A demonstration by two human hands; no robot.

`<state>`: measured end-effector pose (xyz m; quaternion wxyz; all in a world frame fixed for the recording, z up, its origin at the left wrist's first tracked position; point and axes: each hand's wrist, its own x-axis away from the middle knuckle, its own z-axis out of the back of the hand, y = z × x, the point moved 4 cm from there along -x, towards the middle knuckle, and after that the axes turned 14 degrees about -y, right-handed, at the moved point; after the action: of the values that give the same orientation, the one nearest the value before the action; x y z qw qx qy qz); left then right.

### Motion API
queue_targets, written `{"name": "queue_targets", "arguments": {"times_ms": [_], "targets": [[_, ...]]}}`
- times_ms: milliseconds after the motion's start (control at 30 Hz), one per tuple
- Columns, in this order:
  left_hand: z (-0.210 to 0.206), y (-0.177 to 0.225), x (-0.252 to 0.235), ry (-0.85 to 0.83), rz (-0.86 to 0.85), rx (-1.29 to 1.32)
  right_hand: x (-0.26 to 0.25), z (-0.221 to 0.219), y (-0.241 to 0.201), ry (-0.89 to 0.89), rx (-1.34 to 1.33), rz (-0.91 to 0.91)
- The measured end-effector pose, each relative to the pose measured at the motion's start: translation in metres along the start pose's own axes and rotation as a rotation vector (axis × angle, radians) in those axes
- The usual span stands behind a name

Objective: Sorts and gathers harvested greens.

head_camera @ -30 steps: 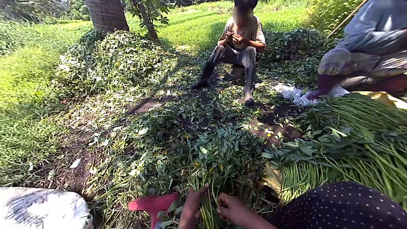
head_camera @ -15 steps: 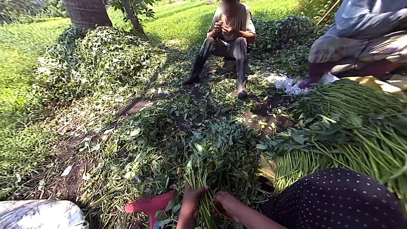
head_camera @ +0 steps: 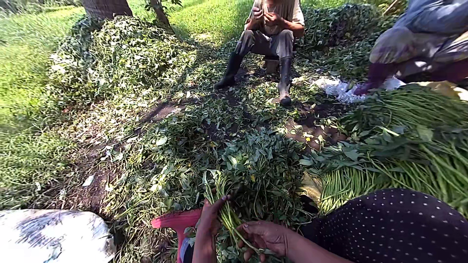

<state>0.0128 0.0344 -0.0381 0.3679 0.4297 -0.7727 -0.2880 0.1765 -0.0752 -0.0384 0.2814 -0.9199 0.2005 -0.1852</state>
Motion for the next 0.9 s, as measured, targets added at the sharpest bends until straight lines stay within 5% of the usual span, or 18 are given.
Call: {"name": "queue_targets", "arguments": {"times_ms": [133, 333, 433, 733, 900], "targets": [[-0.003, 0.006, 0.001, 0.068, -0.058, -0.074, -0.005, -0.002, -0.007, 0.194, 0.102, -0.025], [-0.008, 0.011, 0.000, 0.215, -0.144, -0.188, -0.006, -0.017, -0.029, 0.511, 0.986, -0.294], [-0.009, 0.013, 0.001, 0.260, -0.156, -0.207, -0.008, -0.019, -0.030, 0.559, 1.207, -0.286], [0.009, 0.023, 0.007, 0.274, -0.152, -0.109, 0.004, -0.021, -0.014, 0.261, 0.065, 0.103], [0.010, 0.025, 0.008, 0.205, -0.130, -0.045, 0.000, -0.018, 0.002, 0.148, -0.170, 0.090]]}}
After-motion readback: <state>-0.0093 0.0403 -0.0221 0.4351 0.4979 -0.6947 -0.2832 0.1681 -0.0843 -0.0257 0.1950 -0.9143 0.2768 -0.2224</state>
